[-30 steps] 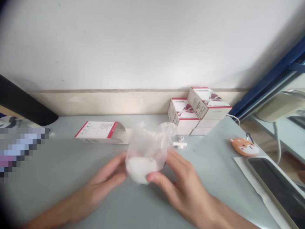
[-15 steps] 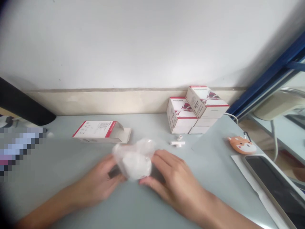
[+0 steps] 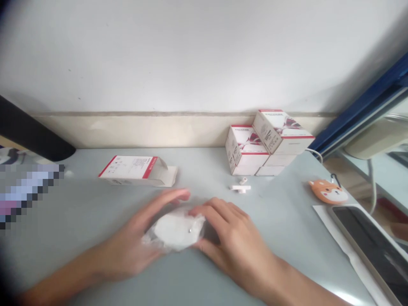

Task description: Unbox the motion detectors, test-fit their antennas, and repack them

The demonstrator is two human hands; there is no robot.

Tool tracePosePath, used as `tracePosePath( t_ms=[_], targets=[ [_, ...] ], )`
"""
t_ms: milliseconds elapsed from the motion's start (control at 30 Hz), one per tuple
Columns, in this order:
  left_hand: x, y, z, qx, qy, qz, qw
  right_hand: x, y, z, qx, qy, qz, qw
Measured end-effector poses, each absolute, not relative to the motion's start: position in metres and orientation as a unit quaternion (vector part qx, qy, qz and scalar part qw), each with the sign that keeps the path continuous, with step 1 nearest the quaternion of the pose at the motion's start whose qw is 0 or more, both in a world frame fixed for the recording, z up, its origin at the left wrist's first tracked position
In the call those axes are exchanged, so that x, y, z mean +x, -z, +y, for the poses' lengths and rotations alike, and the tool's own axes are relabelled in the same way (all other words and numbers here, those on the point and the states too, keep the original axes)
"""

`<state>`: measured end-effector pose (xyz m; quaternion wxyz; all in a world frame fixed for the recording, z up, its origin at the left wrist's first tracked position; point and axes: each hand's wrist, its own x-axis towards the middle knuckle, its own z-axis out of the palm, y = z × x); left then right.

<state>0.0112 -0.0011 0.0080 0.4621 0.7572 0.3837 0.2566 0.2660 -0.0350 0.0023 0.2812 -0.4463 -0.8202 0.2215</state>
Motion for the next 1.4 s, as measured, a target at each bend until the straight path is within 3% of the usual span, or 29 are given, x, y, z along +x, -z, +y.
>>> tracePosePath(
  t_ms=[133,333,567,767,1067,1400],
  targets=[
    [0.018,-0.007,-0.001,0.711,-0.232,0.413,0.52,0.267,0.004,-0.032,-0.466,-0.19,-0.83,0.241],
    [0.024,-0.005,-0.005,0.679,-0.227,0.471,0.515,0.267,0.014,-0.03,-0.461,-0.195,-0.843,0.195],
    [0.019,-0.014,0.004,0.454,-0.342,0.443,0.693,0.265,-0.007,-0.035,-0.47,-0.43,-0.701,0.32],
    [0.018,-0.015,0.008,0.345,-0.372,0.321,0.8,0.265,-0.009,-0.036,-0.503,-0.434,-0.622,0.416],
    [0.023,-0.017,0.001,0.387,-0.341,0.316,0.796,0.269,-0.01,-0.04,-0.392,-0.664,-0.514,0.374],
    [0.022,-0.022,-0.002,0.483,-0.367,0.343,0.717,0.259,-0.017,-0.026,-0.465,-0.633,-0.465,0.408]
  ],
)
